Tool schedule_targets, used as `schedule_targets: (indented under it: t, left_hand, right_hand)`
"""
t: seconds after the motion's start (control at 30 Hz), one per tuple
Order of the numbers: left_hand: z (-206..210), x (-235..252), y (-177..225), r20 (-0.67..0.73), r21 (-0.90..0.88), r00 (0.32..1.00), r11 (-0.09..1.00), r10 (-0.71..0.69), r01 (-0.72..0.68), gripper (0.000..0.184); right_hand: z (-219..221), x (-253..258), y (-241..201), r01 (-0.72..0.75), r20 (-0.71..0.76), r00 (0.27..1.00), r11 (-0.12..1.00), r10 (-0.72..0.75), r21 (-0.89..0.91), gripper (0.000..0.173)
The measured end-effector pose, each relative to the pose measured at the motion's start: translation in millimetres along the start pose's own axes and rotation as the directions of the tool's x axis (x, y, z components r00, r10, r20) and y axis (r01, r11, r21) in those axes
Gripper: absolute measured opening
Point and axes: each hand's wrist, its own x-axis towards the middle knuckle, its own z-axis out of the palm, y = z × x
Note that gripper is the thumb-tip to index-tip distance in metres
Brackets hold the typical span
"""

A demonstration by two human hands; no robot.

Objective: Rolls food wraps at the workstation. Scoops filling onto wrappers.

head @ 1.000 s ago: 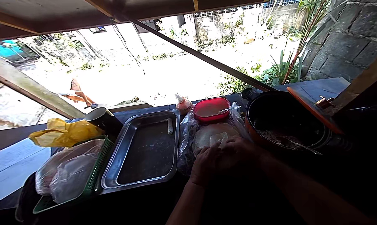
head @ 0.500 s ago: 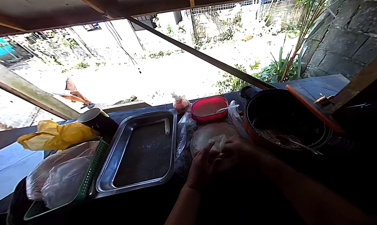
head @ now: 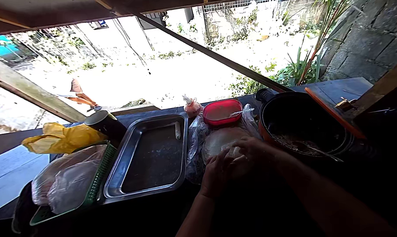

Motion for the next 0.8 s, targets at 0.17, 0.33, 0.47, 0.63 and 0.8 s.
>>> schedule_targets:
  t: [0.17, 0.33, 0.47, 0.63, 0.8]
  left_hand:
    - [1, 0, -1, -0.011, 0.007, 1.0, 1.0, 0.01, -0.01, 0.047]
    - [-1, 0, -1, -0.004, 0.015, 1.0, 1.0, -0.007, 0.007, 0.044]
    - [0, 0, 0, -0.019, -0.005, 1.0, 1.0, -0.023, 0.023, 0.044]
    - [2, -2, -2, -0.057, -0.013, 0.998, 1.0, 0.002, -0.003, 0.044]
    - [1, 1, 1, -0.007, 0.04, 1.0, 0.999, 0.002, -0.002, 0.039]
  right_hand:
    - [-4, 11, -10, -0.066, 0.069, 0.995, 0.988, 0.076, -0.138, 0.026]
    - [-7, 15, -15, 0.051, 0.071, 0.997, 0.983, -0.039, -0.176, 0.024]
    - [-7, 18, -15, 0.067, 0.105, 0.993, 0.982, -0.049, -0.176, 0.026]
    - [-2, 21, -12, 0.089, 0.09, 0.993, 0.986, -0.077, -0.139, 0.023]
    - [4, 20, -4, 0.108, 0.036, 0.994, 0.987, -0.104, -0.12, 0.018]
